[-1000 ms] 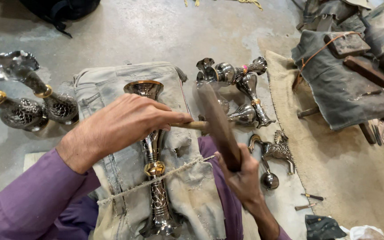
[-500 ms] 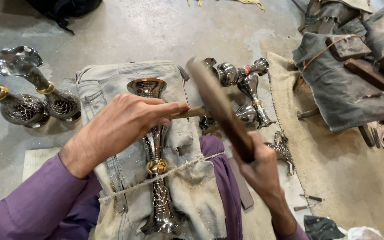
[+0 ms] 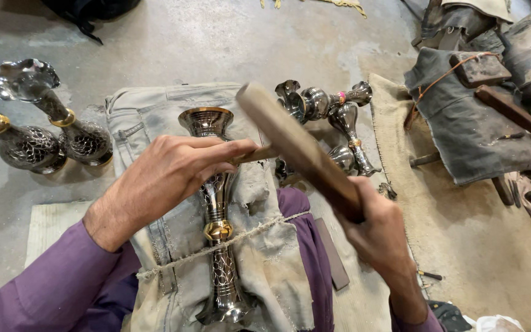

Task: The person holds a small punch against the surface of an engraved silver vase resting on a padded lap board and strikes the punch with a wooden mallet, working the patterned areas of the vase body. The person repositions the punch repeatedly around the vase while hammering.

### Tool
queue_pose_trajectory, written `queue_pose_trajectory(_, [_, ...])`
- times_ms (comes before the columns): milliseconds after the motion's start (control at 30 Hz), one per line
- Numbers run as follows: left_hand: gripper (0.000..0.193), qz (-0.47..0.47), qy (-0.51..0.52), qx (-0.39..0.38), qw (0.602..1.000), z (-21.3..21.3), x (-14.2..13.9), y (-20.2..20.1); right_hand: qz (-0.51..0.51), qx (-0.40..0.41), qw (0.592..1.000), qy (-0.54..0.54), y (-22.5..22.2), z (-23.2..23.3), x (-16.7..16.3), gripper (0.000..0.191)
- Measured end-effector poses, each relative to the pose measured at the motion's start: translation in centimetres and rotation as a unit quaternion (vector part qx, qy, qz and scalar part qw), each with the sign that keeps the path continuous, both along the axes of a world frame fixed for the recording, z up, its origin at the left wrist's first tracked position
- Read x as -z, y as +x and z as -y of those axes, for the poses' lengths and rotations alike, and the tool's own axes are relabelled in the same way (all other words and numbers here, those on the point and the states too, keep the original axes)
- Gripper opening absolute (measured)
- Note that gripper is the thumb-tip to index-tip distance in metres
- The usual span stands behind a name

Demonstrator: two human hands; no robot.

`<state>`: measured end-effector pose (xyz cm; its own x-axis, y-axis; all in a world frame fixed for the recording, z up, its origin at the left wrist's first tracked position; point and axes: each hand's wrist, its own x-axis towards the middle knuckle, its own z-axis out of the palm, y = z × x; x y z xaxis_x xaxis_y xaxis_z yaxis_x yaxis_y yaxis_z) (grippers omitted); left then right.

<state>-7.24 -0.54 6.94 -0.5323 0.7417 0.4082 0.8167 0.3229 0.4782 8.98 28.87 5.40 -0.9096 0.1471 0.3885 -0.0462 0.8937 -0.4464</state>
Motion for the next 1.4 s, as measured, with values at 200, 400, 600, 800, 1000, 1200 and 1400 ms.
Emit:
queue_pose_trajectory(200, [0.043, -0.010, 0.025, -0.004, 1.000, 0.2, 0.7, 0.1, -0.013, -0.019, 1.000, 0.012, 0.0, 0.3, -0.3, 0.040])
queue_pose_trajectory(400, [0.040, -0.001, 0.030, 0.035, 0.999, 0.0, 1.2, -0.5, -0.042, -0.006, 0.995, -0.085, 0.7, -0.5, 2.8, 0.033])
queue_pose_trajectory(600, [0.038, 0.021, -0.033, 0.037, 0.999, -0.2, 0.5, -0.7, -0.094, -0.036, 0.983, -0.155, 1.4, -1.3, 7.0, 0.027])
queue_pose_trajectory(800, [0.051, -0.071, -0.078, 0.079, 0.991, -0.3, 0.0, -1.0, -0.160, -0.078, 0.976, -0.124, 2.1, -1.5, 10.9, 0.020])
queue_pose_trajectory(1000, [0.041, -0.020, -0.040, 0.101, 0.994, 0.4, -0.2, -1.8, -0.063, 0.040, 0.996, -0.056, 2.2, -1.5, 12.4, 0.031])
queue_pose_trajectory(1200, [0.047, 0.109, -0.019, 0.042, 0.993, -0.3, -0.5, -2.1, -0.031, 0.040, 0.993, -0.111, 1.3, 0.0, 10.5, 0.037])
queue_pose_trajectory(1400, [0.043, 0.059, -0.043, 0.083, 0.994, -0.7, -1.4, -2.1, 0.051, -0.026, 0.998, -0.040, 0.5, 0.0, 9.2, 0.049])
